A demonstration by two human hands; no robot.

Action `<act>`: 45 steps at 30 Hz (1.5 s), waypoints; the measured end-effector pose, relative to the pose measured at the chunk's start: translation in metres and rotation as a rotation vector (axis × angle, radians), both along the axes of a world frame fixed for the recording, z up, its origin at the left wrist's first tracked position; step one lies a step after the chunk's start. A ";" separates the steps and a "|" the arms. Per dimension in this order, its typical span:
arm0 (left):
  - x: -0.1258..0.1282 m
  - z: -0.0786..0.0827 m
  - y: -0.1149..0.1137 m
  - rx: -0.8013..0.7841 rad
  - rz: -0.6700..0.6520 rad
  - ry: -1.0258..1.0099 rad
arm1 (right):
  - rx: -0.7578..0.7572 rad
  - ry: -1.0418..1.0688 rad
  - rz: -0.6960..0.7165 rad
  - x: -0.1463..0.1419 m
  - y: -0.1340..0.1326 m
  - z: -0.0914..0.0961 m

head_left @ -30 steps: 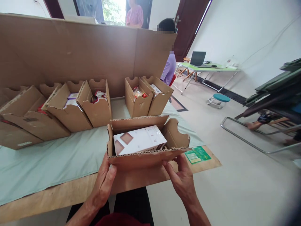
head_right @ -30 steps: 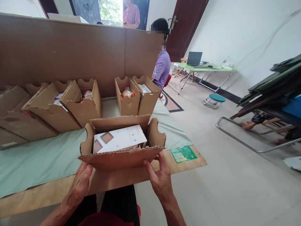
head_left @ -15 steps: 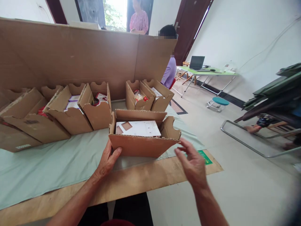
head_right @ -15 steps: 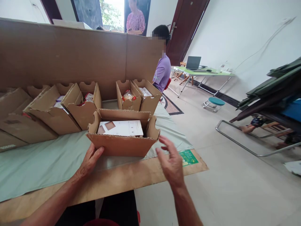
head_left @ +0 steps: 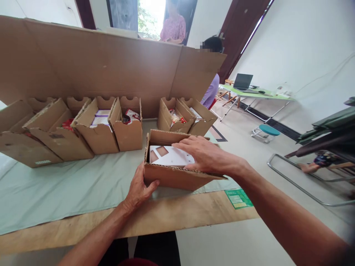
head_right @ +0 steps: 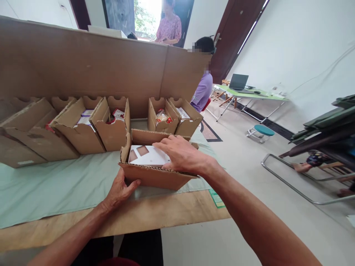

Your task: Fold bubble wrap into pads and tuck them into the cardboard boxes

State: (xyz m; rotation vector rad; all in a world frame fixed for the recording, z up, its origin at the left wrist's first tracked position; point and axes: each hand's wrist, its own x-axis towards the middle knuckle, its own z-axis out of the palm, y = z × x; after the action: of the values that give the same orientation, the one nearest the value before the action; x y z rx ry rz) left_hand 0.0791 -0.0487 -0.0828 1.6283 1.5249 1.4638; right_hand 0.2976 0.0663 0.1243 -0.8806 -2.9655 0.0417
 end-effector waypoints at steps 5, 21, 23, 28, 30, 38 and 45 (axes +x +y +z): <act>0.004 0.001 -0.002 -0.026 0.031 -0.002 | 0.074 -0.116 -0.049 -0.006 -0.010 -0.006; 0.008 0.006 -0.003 -0.093 0.041 0.242 | 0.063 -0.280 -0.220 0.028 -0.015 0.009; 0.007 0.004 -0.003 -0.088 0.048 0.260 | 0.071 -0.317 -0.243 0.028 -0.015 0.009; 0.007 0.002 -0.002 -0.076 0.056 0.273 | 0.038 -0.211 -0.150 0.047 -0.011 0.014; 0.007 0.003 -0.002 -0.074 0.056 0.272 | 0.097 -0.031 -0.146 0.064 -0.019 0.019; 0.003 0.010 -0.008 -0.055 -0.010 0.152 | 0.211 0.872 -0.745 0.139 -0.102 -0.040; 0.009 0.021 0.000 -0.141 -0.086 0.075 | -0.457 0.865 -0.660 0.119 -0.107 -0.132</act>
State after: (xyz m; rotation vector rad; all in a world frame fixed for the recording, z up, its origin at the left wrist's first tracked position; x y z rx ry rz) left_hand 0.0879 -0.0492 -0.0621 1.6597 1.5419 1.2340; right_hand 0.4165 -0.0407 -0.0074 -1.3816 -1.7966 0.8443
